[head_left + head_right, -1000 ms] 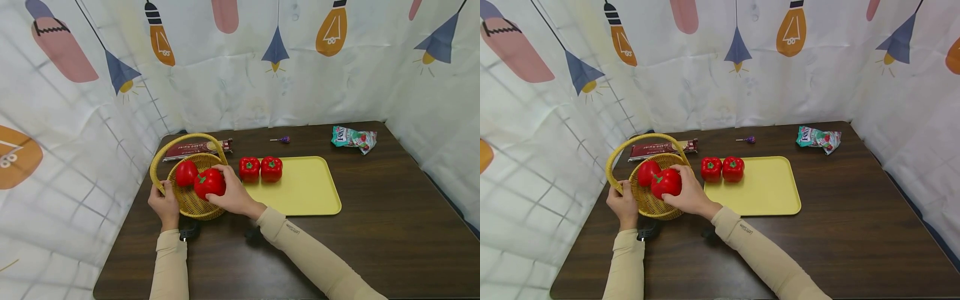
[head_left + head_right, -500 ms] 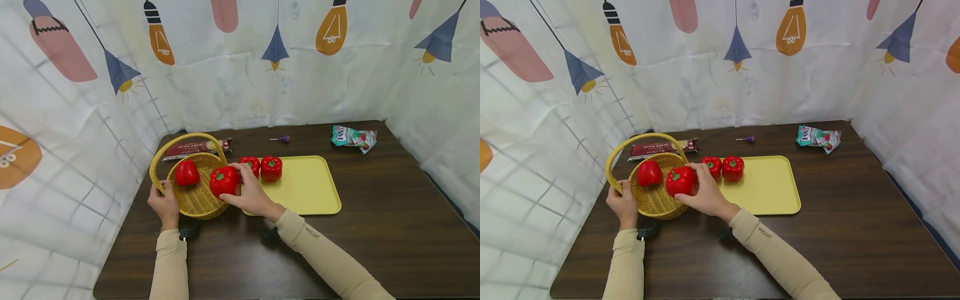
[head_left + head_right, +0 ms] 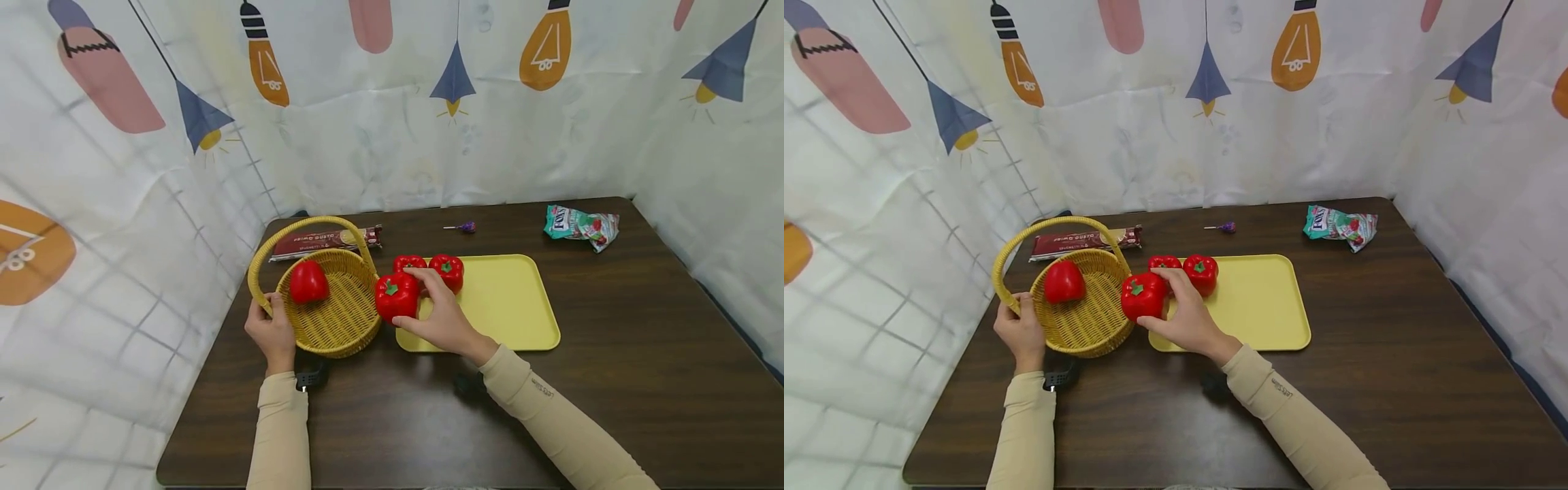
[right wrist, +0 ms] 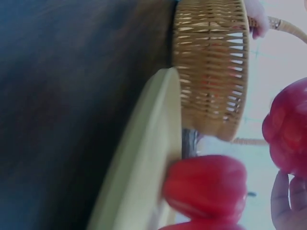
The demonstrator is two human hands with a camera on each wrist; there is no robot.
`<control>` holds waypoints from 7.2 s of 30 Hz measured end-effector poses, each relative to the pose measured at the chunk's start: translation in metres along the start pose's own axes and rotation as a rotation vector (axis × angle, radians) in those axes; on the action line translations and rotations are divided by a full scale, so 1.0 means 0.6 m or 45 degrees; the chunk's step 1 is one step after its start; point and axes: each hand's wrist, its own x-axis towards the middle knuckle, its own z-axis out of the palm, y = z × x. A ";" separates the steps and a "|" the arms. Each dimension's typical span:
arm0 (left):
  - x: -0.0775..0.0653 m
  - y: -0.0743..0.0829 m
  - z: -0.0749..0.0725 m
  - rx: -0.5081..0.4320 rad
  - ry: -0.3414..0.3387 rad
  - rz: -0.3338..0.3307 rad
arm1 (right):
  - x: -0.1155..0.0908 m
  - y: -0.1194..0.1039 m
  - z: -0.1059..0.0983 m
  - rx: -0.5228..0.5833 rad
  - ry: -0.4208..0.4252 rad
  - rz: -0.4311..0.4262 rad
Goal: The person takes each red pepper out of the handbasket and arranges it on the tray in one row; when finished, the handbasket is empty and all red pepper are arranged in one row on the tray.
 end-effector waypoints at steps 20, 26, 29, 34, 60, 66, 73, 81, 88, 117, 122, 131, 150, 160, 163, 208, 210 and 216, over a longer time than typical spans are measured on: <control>-0.002 0.000 0.002 0.011 0.004 0.009 | -0.047 0.037 -0.081 0.010 0.250 0.005; -0.003 0.000 0.002 0.004 0.004 0.009 | -0.053 0.001 -0.101 0.016 0.328 0.048; -0.003 0.002 0.002 0.000 0.004 0.011 | -0.054 -0.001 -0.112 0.001 0.360 0.087; -0.002 0.003 0.004 -0.007 0.007 0.015 | -0.056 0.011 -0.131 -0.020 0.424 0.112; -0.001 -0.001 0.004 -0.007 0.007 0.015 | -0.057 0.143 -0.164 0.013 0.601 0.389; -0.001 0.000 0.002 -0.011 0.007 0.015 | -0.055 0.136 -0.163 -0.005 0.505 0.444; 0.000 0.000 0.002 -0.012 0.003 -0.005 | -0.055 0.094 -0.165 0.016 0.417 0.425; 0.000 -0.004 0.004 -0.030 0.005 0.021 | -0.056 0.098 -0.168 0.084 0.369 0.435; 0.001 -0.004 0.005 -0.025 0.030 0.029 | -0.055 0.101 -0.167 0.118 0.348 0.432; -0.001 -0.001 0.005 -0.009 0.036 0.011 | -0.049 0.048 -0.166 -0.135 0.591 0.154; -0.002 -0.001 0.008 -0.015 0.040 0.012 | -0.044 0.000 -0.156 -0.186 0.597 0.040; -0.002 0.003 0.006 -0.007 0.037 0.011 | -0.013 -0.040 -0.078 -0.021 0.425 -0.005; -0.001 0.000 0.003 -0.016 0.019 0.020 | 0.031 0.000 0.121 0.093 -0.104 -0.114; 0.002 -0.001 0.002 -0.019 0.018 -0.004 | 0.070 -0.003 0.165 -0.103 -0.236 -0.070; 0.001 0.000 0.002 -0.016 0.019 -0.011 | 0.085 -0.006 0.169 -0.134 -0.279 -0.041; 0.001 -0.001 -0.003 -0.037 0.022 0.021 | 0.202 -0.009 0.243 -0.297 -0.334 0.377; 0.001 -0.003 -0.003 -0.039 0.024 0.015 | 0.202 -0.003 0.244 -0.276 -0.337 0.396; -0.001 -0.003 -0.002 -0.045 0.009 -0.006 | 0.201 0.015 0.247 -0.217 -0.350 0.485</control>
